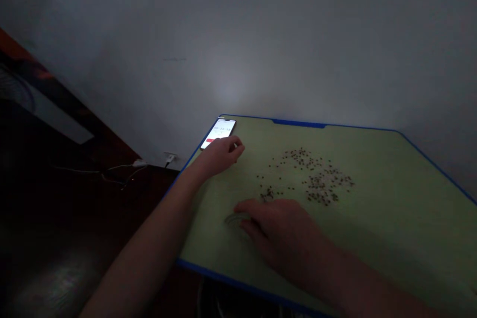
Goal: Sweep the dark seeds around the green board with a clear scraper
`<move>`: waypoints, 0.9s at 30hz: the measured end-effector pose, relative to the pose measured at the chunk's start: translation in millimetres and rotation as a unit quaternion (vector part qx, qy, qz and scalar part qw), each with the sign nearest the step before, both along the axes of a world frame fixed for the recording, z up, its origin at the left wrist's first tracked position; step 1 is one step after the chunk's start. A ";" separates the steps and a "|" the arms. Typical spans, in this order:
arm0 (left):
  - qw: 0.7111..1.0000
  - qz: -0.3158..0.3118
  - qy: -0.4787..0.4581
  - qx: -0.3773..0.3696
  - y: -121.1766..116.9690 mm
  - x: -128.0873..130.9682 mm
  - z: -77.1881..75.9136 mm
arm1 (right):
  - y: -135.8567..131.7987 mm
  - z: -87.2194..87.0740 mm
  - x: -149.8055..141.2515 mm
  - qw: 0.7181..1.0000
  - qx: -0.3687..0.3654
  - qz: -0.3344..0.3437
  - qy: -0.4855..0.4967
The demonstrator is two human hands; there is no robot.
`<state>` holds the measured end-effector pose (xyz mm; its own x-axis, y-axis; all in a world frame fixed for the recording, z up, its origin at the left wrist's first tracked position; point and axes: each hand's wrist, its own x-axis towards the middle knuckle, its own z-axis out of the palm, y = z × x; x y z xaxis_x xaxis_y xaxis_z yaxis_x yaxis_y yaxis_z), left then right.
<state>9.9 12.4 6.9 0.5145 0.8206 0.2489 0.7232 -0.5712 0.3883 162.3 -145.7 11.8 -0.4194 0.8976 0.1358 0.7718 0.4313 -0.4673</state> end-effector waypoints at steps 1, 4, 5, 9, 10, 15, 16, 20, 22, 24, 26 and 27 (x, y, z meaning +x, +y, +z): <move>1.000 -0.001 0.000 -0.005 0.0 -0.3 1.4 | -1.6 -0.4 -7.8 1.000 0.001 -0.005 -0.019; 0.999 0.023 0.004 -0.031 0.5 -0.8 6.7 | 0.3 -4.1 -32.1 0.996 0.025 0.057 -0.062; 0.999 0.033 0.007 -0.039 1.1 -0.8 8.4 | 4.2 -5.9 -36.8 0.995 0.036 0.063 -0.073; 0.997 0.045 0.021 -0.060 4.5 -1.2 11.5 | 24.9 -12.1 -22.8 0.992 0.072 -0.026 -0.096; 0.997 0.041 0.022 -0.064 5.1 -1.5 11.4 | 28.8 -13.6 -12.5 0.991 0.077 -0.055 -0.098; 0.996 0.042 0.017 -0.083 4.9 -2.4 10.7 | 37.4 -20.3 52.6 0.978 0.070 -0.169 -0.098; 0.995 0.042 0.018 -0.085 4.5 -2.2 11.1 | 38.4 -21.3 65.7 0.976 0.065 -0.187 -0.096; 0.995 0.044 0.031 -0.088 4.5 -1.3 11.6 | 43.6 -22.6 112.9 0.968 0.046 -0.230 -0.092; 0.995 0.040 0.037 -0.083 5.8 -1.4 10.2 | 45.7 -20.8 132.3 0.964 0.038 -0.250 -0.086; 0.995 0.031 0.042 -0.080 7.3 -2.1 8.3 | 46.1 -16.4 148.4 0.962 0.024 -0.264 -0.069; 0.995 0.021 0.045 -0.083 8.6 -2.9 6.5 | 44.8 -9.7 162.0 0.962 0.009 -0.269 -0.046; 0.995 0.016 0.047 -0.085 9.1 -3.4 5.7 | 43.8 -5.8 168.4 0.963 0.000 -0.269 -0.031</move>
